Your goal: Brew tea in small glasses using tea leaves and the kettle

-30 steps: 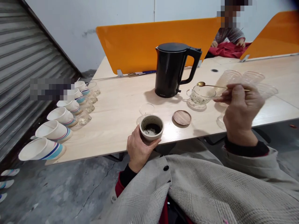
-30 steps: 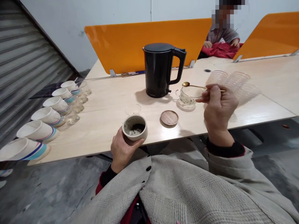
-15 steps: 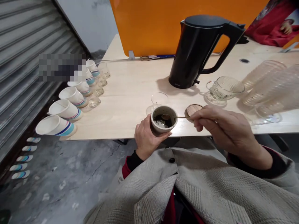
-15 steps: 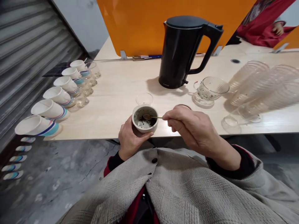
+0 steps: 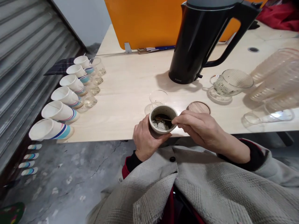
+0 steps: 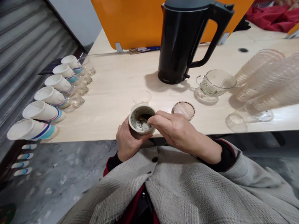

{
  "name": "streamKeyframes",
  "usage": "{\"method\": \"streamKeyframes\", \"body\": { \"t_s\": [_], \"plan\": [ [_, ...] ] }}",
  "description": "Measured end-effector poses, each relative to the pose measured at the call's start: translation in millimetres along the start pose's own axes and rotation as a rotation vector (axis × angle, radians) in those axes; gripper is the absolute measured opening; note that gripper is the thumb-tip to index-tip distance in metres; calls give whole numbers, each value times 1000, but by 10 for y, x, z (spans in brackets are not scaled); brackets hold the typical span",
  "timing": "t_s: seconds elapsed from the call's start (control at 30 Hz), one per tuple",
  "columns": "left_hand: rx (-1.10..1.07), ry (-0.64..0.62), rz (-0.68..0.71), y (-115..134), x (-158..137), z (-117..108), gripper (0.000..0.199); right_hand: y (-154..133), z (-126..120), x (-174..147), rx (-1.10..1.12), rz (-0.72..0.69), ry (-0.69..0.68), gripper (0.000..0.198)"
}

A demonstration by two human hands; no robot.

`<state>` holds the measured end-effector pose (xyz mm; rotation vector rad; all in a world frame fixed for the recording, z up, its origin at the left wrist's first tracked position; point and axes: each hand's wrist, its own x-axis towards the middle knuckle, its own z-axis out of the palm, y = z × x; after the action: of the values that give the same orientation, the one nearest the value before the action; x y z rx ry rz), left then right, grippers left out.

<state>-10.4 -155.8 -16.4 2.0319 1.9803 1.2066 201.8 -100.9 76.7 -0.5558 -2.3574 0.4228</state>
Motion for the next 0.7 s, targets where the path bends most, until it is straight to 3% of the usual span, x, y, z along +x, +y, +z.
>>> {"method": "streamKeyframes", "body": {
  "t_s": [0.2,0.47,0.7],
  "plan": [
    [7,-18,8,19,14,-23,95,79,94,24,86,6,-35,24],
    [1,-32,-14,6,6,-19,96,70,-15,61,130,32,-81,18],
    [-13,-51,-43,-6,-5,-32,97,71,18,95,63,50,47,12]
  ]
}}
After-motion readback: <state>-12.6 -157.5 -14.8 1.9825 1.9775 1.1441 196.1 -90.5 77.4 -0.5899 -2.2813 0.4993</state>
